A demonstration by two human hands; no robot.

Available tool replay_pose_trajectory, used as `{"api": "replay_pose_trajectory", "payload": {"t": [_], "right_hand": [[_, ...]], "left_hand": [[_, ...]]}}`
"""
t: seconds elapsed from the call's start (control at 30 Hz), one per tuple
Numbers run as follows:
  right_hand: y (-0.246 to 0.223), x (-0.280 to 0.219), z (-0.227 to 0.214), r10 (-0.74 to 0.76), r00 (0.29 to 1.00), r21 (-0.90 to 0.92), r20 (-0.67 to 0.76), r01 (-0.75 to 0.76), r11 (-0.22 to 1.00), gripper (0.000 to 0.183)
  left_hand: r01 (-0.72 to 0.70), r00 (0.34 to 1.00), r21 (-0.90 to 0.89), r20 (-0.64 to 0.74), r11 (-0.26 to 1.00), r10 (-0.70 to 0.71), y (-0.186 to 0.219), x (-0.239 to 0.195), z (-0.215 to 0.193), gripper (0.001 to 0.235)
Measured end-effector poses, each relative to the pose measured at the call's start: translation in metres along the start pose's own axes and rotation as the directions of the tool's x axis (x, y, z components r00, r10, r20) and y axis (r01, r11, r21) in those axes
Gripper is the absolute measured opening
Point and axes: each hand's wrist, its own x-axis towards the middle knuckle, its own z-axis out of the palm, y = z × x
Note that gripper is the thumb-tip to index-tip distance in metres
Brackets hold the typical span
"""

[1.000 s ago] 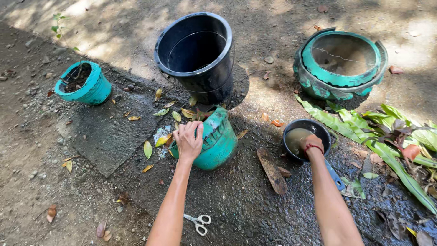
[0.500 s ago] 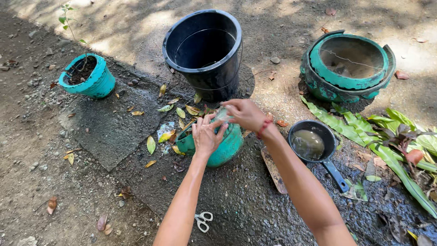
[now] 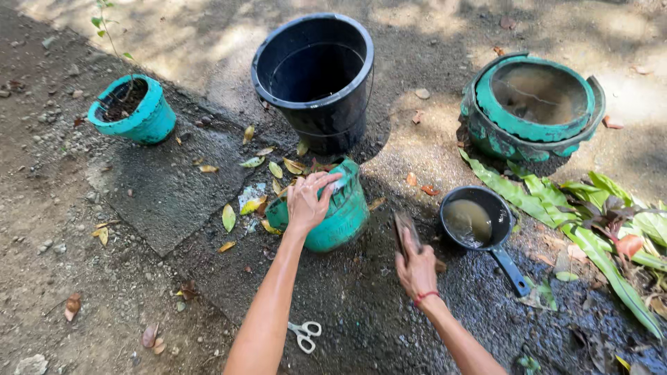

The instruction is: The person scrubs the exterior of a green plant pot using a brush and water from a nearby pan. They repeatedly dip the brush into the water and scrub the pot's surface. After cleaning, they place the brush down and adjust the plant inside the pot.

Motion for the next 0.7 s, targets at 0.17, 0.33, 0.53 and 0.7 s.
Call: {"api": "replay_pose_trajectory", "payload": {"t": [0.17,0.33,0.53,0.7], "right_hand": [[-0.097,-0.014,-0.002,-0.241,0.918,0.410,-0.316,0.361,0.838,0.069],[-0.115,0.042,-0.005,-0.066,0.972,0.545,-0.227,0.183,0.818,0.064],[-0.125,0.047,-0.011,-0.121,0.938,0.491,-0.323,0.276,0.827,0.069],[-0.150,-0.011,-0.009,-0.271,0.871,0.482,-0.410,0.459,0.746,0.073]], "left_hand": [[0.044,0.999,0.027,-0.032,0.999,-0.043,0.008,0.007,0.005,0.026],[0.086,0.996,0.046,-0.041,0.995,-0.085,0.006,0.007,0.006,0.026],[0.134,0.990,0.052,-0.044,0.990,-0.131,0.016,0.013,0.020,0.026],[0.159,0.987,0.041,-0.021,0.986,-0.158,0.010,0.032,0.026,0.028]]}}
